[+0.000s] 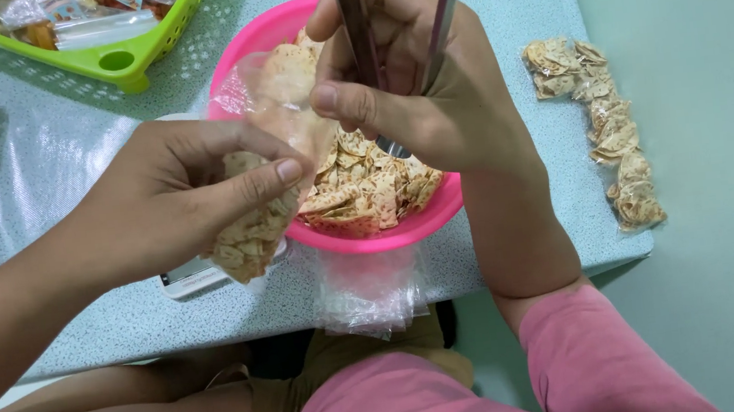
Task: Packaging thin crispy pastries from a bowl into small plastic bags and weighing them on a digital scale.
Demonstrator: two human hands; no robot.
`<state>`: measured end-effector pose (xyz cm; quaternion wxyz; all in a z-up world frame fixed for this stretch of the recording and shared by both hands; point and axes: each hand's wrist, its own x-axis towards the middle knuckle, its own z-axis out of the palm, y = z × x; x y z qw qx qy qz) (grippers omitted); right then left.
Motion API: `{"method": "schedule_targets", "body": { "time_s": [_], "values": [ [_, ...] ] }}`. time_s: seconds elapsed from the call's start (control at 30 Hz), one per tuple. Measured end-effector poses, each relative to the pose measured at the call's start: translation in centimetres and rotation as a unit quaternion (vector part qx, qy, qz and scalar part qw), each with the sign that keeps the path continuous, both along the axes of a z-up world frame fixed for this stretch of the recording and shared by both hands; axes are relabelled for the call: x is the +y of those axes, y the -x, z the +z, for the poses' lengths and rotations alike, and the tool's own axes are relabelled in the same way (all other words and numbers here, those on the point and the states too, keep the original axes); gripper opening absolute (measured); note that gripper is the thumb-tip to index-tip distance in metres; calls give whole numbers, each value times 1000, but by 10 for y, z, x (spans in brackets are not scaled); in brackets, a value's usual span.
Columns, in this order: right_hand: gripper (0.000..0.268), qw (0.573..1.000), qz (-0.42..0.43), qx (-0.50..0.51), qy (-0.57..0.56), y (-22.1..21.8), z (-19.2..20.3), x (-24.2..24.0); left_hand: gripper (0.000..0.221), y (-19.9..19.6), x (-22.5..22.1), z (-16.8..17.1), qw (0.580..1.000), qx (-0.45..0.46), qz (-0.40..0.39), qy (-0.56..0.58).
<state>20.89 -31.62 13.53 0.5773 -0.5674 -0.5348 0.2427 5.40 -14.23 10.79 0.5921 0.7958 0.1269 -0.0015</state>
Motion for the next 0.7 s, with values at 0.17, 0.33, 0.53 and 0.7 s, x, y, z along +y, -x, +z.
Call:
{"method": "schedule_targets", "body": {
  "time_s": [0.17, 0.33, 0.53, 0.7],
  "values": [
    [28, 999, -41, -17, -15, 0, 2, -3, 36, 0, 6, -8, 995, 48, 11, 91],
    [24, 998, -43, -29, -36, -14, -2, -7, 28, 0, 12, -7, 989, 27, 55, 135],
    [22, 995, -63, -74, -28, -19, 1, -6, 15, 1, 29, -19, 985, -31, 143, 86],
    [13, 971, -191, -141, -22, -29, 2, -16, 5, 4, 67, -47, 959, -114, 257, 39]
  ]
}}
